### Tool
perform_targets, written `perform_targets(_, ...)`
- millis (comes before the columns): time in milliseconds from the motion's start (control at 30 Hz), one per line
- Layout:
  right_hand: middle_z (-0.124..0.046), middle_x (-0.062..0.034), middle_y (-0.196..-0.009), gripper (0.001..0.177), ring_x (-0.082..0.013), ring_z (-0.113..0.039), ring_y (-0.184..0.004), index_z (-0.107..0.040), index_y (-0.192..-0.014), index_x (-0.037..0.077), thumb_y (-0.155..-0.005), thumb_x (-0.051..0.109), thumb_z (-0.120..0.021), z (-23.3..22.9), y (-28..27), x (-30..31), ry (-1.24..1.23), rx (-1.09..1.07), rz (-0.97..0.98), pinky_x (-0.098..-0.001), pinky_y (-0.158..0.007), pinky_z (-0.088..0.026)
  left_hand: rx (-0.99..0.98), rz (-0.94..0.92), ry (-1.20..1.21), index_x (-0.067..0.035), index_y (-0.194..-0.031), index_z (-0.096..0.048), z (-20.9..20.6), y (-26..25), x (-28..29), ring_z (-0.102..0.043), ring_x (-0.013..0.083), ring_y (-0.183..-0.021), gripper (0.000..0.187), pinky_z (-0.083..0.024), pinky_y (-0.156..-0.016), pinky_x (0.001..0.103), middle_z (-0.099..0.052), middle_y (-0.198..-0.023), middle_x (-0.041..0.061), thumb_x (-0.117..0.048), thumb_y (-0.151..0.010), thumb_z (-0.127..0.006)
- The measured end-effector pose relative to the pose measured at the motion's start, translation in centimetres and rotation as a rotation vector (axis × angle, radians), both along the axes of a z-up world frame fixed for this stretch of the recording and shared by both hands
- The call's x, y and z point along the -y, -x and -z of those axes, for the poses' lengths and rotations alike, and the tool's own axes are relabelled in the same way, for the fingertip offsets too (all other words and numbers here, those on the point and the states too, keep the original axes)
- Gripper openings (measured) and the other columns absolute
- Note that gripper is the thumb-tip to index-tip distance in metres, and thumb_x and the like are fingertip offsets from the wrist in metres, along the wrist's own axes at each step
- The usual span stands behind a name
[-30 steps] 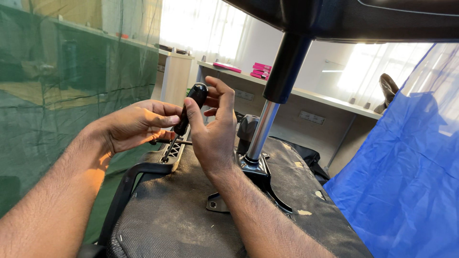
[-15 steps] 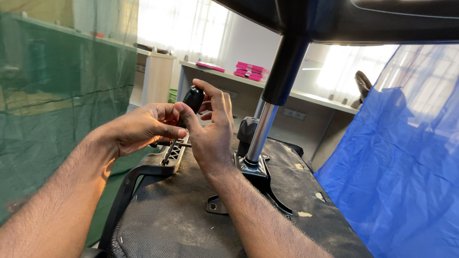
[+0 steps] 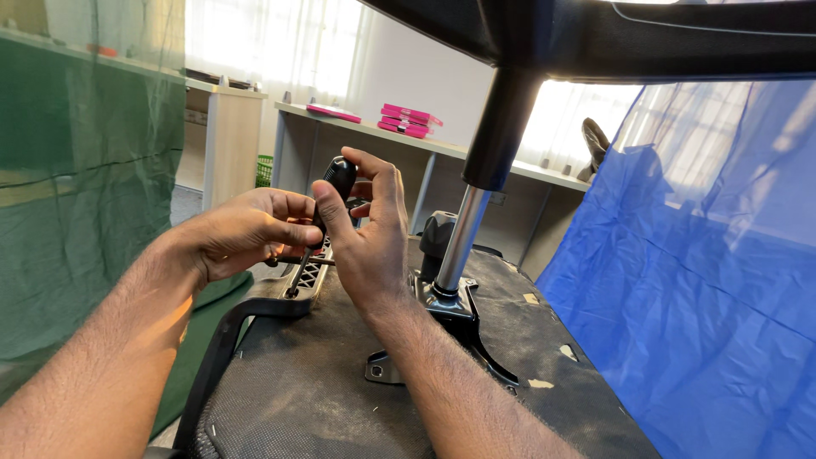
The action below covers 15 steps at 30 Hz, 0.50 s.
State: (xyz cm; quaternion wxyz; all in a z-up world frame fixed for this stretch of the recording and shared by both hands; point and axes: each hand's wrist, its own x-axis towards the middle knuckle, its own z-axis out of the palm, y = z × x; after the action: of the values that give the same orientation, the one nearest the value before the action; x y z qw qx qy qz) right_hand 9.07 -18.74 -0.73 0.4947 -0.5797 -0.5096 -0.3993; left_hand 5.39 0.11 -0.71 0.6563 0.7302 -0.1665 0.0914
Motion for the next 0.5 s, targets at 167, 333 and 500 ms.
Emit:
perform_targets(167, -0.061, -0.0051, -0.111, 0.048, -0.0136, -0.067, -0.1, -0.052, -0.14, 0.018, -0.1, 0.039, -0.07, -0.1, -0.1, 0.6, -0.005, 0.002, 0.083, -0.0299, -0.077, -0.058, -0.012, -0.076, -0.079, 0.0, -0.116, -0.067, -0.4, -0.4, 1.2, -0.068, 0.0172, -0.094, 0.047, -0.057, -0.088, 0.038, -0.07, -0.097, 0.008, -0.018, -0.076, -0.086)
perform_targets(333, -0.064, -0.0026, -0.111, 0.048, -0.0127, -0.069, -0.106, -0.039, -0.15, 0.019, -0.105, 0.025, -0.057, -0.1, -0.3, 1.1, 0.0, -0.095, -0.099, -0.0294, -0.084, -0.059, -0.035, 0.018, -0.011, -0.006, -0.12, -0.07, -0.9, -0.2, 1.6, -0.072, 0.0185, -0.101, 0.05, -0.059, -0.094, 0.037, -0.077, -0.106, 0.006, -0.024, -0.074, -0.08)
perform_targets(500, -0.061, -0.005, -0.116, 0.035, -0.0152, -0.066, -0.111, -0.051, -0.143, 0.019, -0.11, 0.025, -0.057, 0.0, -0.9, 1.0, 0.001, -0.074, -0.047, -0.031, -0.087, -0.06, -0.038, 0.073, 0.019, -0.001, -0.118, -0.071, -0.6, -1.1, 1.3, -0.073, 0.0204, -0.103, 0.046, -0.062, -0.094, 0.038, -0.077, -0.107, 0.01, -0.026, -0.079, -0.078)
